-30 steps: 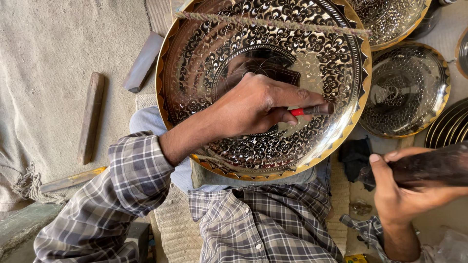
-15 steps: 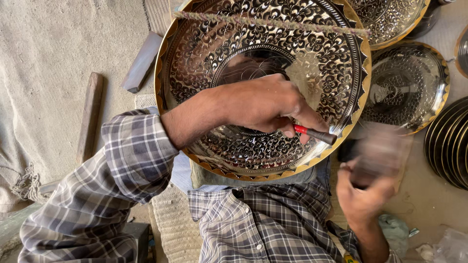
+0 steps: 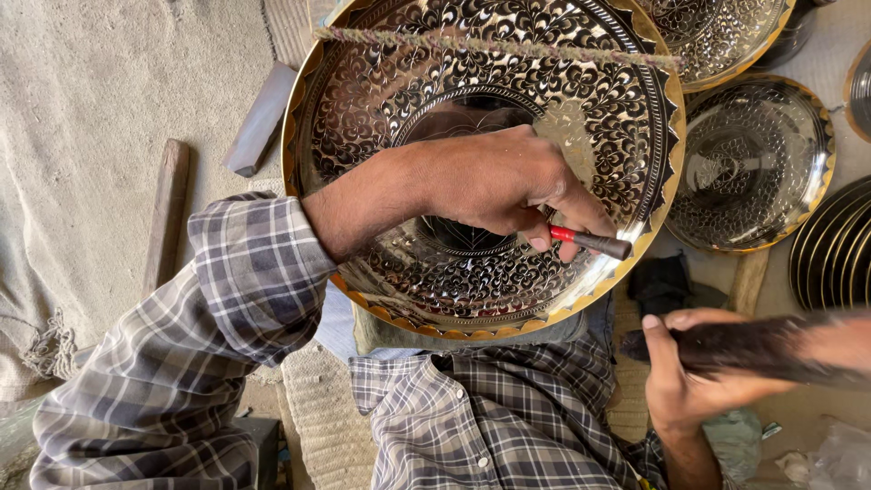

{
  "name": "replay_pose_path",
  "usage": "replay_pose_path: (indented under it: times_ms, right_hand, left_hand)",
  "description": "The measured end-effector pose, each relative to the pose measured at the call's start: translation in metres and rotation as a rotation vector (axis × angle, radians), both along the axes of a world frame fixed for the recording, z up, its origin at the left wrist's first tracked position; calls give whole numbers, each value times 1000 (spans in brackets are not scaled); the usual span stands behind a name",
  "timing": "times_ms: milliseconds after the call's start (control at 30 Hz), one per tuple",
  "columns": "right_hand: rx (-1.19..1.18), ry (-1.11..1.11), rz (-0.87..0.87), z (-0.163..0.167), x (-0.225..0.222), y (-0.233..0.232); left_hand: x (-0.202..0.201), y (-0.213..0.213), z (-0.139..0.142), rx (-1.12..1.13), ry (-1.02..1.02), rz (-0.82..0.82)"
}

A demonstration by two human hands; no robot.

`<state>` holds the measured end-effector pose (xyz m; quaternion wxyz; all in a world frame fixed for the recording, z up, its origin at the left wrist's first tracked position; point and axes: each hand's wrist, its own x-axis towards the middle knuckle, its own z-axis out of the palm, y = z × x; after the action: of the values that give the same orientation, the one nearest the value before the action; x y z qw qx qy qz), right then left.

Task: The person sits on the floor holding a small punch against the center of a large decorative brass tray and strikes it with a wooden mallet, working the surface in sections to engrave a pattern. The person repositions the punch repeatedly across the tray's inner area while tapping.

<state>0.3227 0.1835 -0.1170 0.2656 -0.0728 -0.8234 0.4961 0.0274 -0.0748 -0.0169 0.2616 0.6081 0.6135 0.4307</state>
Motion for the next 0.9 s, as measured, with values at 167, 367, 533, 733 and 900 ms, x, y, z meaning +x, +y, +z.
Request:
replay_pose_path:
  times_ms: [167, 367, 533, 733, 900]
  right_hand:
    - [422, 7, 14, 16, -25, -4]
    - [380, -27, 99, 41, -45, -8]
    - [261, -115, 157, 55, -53, 1]
    - [433, -133, 396, 82, -89, 11]
    - [845, -72, 361, 106, -117, 40]
  left_hand:
    - [0, -5, 3, -2, 25, -23]
    - [10, -11, -2, 51, 3, 138]
    - [25, -24, -6, 196, 104, 363]
    - [58, -37, 3, 303, -2, 862]
    - [72, -41, 7, 127, -145, 989]
